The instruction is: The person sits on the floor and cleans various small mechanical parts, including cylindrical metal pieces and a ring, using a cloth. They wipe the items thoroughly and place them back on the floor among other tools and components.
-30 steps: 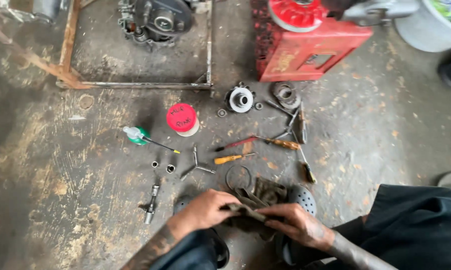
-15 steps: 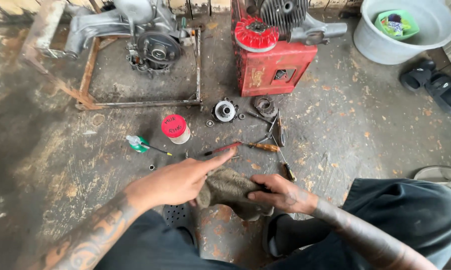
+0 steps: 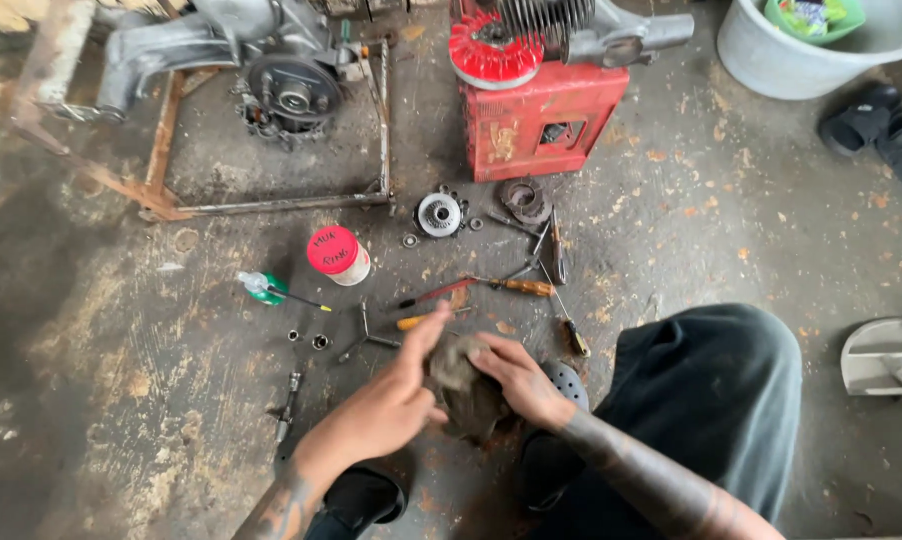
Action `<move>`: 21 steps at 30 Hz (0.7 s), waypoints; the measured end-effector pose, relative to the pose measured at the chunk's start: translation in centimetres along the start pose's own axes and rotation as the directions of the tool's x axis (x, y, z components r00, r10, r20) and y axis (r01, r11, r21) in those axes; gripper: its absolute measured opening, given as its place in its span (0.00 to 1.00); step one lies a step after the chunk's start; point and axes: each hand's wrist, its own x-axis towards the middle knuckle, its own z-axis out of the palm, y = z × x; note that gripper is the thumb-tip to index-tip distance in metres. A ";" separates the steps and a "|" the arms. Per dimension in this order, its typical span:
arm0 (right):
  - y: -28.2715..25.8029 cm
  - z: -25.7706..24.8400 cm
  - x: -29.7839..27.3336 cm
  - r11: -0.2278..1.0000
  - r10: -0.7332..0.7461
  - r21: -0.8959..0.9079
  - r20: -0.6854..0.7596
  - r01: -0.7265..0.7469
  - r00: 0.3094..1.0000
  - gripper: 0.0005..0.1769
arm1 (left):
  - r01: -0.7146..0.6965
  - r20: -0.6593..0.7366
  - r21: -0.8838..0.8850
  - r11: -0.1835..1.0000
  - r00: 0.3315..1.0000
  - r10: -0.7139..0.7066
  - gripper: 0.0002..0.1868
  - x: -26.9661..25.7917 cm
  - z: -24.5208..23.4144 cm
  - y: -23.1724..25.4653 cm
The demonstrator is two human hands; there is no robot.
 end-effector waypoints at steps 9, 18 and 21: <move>4.8 2.8 1.7 0.973 0.203 -0.137 0.112 -0.187 0.973 0.28 | -0.074 -0.136 0.019 0.997 0.988 0.076 0.61 -0.2 1.7 -3.1; 5.8 2.5 -0.1 0.717 -0.258 -0.535 0.392 0.448 0.883 0.25 | -0.130 -0.047 -0.258 0.957 0.991 0.122 0.55 1.5 4.5 -6.9; 2.4 2.8 0.2 0.616 -0.368 -0.590 0.370 0.522 0.853 0.19 | -0.251 -0.182 -0.784 0.567 0.967 0.177 0.45 2.3 4.7 -8.9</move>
